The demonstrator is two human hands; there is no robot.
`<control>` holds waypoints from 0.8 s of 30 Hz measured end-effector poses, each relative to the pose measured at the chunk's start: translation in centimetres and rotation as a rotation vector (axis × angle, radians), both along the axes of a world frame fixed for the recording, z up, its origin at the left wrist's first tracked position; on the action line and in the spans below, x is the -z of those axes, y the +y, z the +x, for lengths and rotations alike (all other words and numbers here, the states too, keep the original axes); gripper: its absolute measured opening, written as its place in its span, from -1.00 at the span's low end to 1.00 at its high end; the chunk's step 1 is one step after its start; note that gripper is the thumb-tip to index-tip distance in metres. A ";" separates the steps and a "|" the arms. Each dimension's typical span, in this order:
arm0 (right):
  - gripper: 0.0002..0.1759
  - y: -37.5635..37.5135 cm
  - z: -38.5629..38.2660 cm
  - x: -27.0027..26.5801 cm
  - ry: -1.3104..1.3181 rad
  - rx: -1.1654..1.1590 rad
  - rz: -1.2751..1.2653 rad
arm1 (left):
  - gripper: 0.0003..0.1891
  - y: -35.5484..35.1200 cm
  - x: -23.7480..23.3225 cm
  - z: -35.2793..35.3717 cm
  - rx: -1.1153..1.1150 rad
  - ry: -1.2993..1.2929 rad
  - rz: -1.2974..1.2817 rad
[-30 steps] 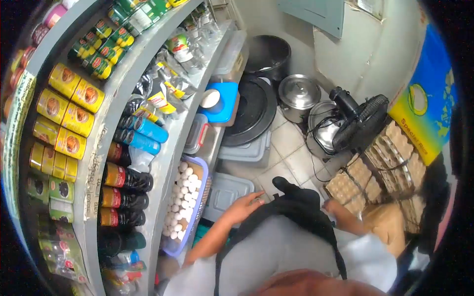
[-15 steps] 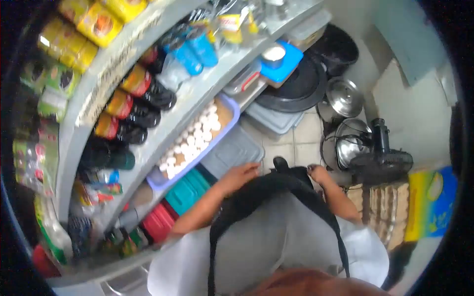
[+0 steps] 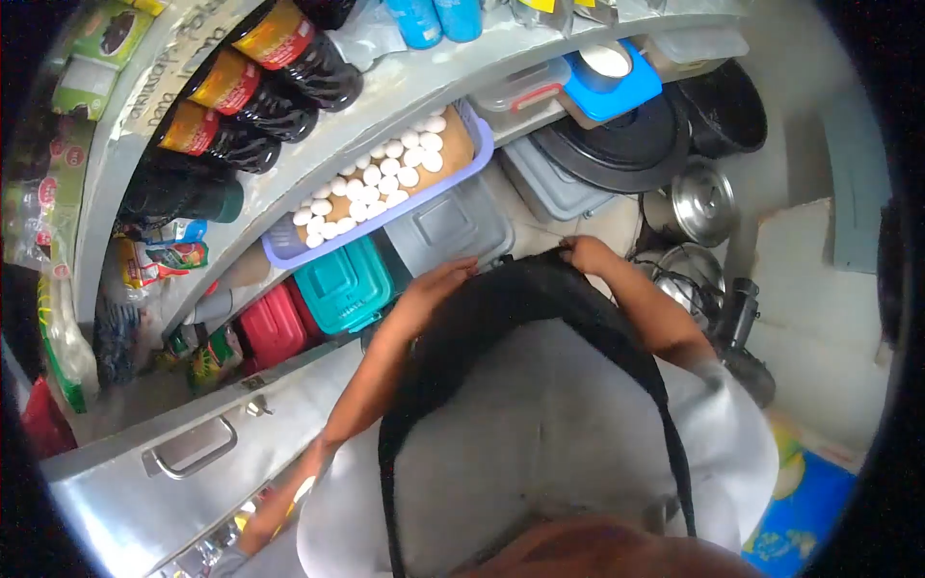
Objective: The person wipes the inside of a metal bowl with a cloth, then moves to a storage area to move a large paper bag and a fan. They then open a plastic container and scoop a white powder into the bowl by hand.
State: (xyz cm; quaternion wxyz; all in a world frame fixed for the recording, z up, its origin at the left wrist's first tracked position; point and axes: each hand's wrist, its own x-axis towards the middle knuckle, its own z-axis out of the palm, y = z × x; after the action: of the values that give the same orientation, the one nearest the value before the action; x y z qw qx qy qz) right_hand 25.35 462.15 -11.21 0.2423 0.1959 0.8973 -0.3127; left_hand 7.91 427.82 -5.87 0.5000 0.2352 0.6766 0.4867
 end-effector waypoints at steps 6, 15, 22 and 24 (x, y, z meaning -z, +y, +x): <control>-0.56 3.6 -4.0 -2.6 0.111 -0.039 -0.101 | -0.44 2.7 -14.1 4.3 -0.023 0.119 0.050; -0.62 12.9 -8.2 -5.5 0.785 0.579 -0.190 | -0.25 5.6 -14.8 6.7 -0.122 -0.029 0.079; -0.49 25.0 -17.0 -7.3 0.649 0.951 -0.366 | -0.19 9.7 -17.1 7.4 0.020 0.177 0.120; -0.48 26.8 -18.9 -5.9 0.585 0.772 0.043 | -0.18 9.0 -13.9 6.5 0.036 0.149 0.123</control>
State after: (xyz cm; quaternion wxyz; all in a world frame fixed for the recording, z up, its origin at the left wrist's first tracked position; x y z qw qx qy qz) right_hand 6.47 488.90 -5.32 -0.1580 0.4234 0.7959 -0.4029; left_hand 14.41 436.87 8.07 0.4414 0.3130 0.6767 0.4992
